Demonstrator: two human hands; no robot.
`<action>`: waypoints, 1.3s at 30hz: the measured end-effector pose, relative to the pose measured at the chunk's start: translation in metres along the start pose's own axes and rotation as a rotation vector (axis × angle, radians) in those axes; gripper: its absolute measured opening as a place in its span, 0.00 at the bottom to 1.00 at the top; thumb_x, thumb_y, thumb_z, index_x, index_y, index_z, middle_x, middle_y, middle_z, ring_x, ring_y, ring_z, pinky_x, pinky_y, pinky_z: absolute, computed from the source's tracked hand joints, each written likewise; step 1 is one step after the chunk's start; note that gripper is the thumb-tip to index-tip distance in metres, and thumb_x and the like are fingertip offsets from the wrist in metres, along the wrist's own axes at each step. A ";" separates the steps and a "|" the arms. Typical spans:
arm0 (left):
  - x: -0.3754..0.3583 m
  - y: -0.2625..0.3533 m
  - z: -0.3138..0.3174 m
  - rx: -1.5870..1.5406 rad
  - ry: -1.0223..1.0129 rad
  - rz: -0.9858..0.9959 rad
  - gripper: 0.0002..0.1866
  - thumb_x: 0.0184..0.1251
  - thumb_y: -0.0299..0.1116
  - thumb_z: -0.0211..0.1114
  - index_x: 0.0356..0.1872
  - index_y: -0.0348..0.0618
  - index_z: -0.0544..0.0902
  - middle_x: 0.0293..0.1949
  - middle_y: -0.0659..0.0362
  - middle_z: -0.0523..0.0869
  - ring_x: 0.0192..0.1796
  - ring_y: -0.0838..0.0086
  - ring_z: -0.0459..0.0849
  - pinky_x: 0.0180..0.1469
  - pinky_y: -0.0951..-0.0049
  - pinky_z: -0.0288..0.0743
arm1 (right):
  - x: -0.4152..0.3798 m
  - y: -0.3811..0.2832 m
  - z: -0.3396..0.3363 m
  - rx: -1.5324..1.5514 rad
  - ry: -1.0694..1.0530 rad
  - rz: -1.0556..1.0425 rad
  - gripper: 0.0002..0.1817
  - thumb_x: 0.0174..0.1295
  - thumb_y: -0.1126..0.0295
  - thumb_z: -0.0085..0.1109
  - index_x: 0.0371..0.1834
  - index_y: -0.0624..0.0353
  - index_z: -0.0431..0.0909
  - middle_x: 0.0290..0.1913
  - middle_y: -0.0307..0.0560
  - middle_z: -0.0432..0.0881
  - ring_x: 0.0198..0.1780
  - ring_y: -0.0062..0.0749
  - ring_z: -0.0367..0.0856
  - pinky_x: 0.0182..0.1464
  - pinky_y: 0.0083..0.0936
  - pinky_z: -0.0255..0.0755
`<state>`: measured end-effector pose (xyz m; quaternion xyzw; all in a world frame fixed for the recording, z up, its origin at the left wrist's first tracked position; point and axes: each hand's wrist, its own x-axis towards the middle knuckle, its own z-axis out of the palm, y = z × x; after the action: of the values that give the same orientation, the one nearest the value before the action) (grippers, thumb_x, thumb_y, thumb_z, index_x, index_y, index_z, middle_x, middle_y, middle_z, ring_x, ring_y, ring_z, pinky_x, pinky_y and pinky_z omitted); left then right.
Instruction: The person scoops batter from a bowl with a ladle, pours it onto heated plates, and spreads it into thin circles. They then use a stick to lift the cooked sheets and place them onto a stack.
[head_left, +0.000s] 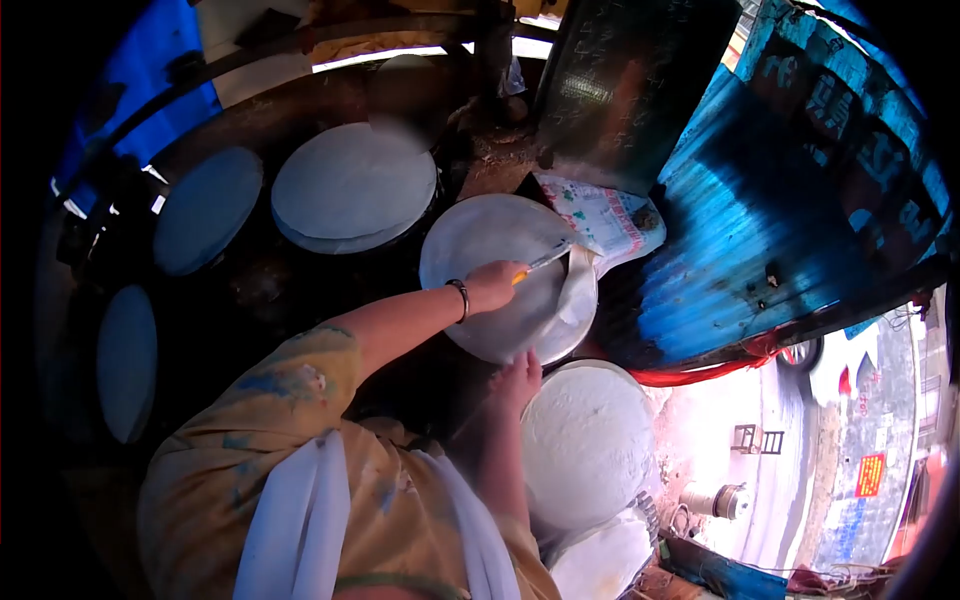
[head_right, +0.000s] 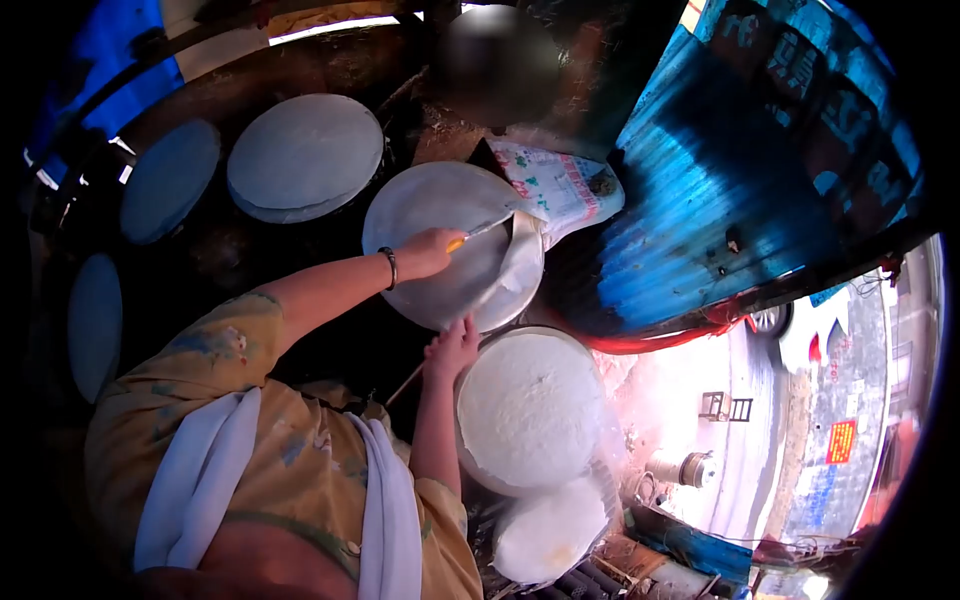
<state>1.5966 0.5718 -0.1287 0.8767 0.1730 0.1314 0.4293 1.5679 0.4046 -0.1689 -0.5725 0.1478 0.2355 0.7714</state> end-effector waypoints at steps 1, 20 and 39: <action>0.001 0.001 -0.006 0.019 -0.010 -0.043 0.21 0.51 0.22 0.52 0.50 0.41 0.75 0.42 0.44 0.80 0.47 0.53 0.78 0.48 0.63 0.70 | -0.001 -0.008 0.010 -0.010 -0.034 0.025 0.18 0.61 0.65 0.52 0.55 0.52 0.68 0.16 0.34 0.61 0.11 0.16 0.56 0.11 0.14 0.52; -0.084 -0.066 -0.113 -0.559 -0.023 -0.512 0.32 0.49 0.20 0.55 0.61 0.42 0.64 0.19 0.59 0.73 0.12 0.78 0.70 0.13 0.79 0.64 | 0.082 -0.004 0.006 -0.273 -0.008 -0.145 0.11 0.58 0.63 0.58 0.41 0.55 0.75 0.12 0.32 0.63 0.09 0.17 0.59 0.08 0.15 0.51; -0.253 0.042 -0.164 -1.199 0.083 -0.666 0.31 0.57 0.21 0.52 0.64 0.48 0.57 0.30 0.56 0.76 0.17 0.84 0.67 0.18 0.87 0.61 | 0.100 -0.091 -0.012 -0.413 -0.279 -0.056 0.13 0.57 0.69 0.58 0.44 0.61 0.77 0.13 0.33 0.67 0.09 0.15 0.58 0.09 0.14 0.49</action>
<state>1.3134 0.5585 -0.0185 0.3821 0.3468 0.0989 0.8508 1.7020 0.3909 -0.1482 -0.6838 -0.0272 0.3158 0.6572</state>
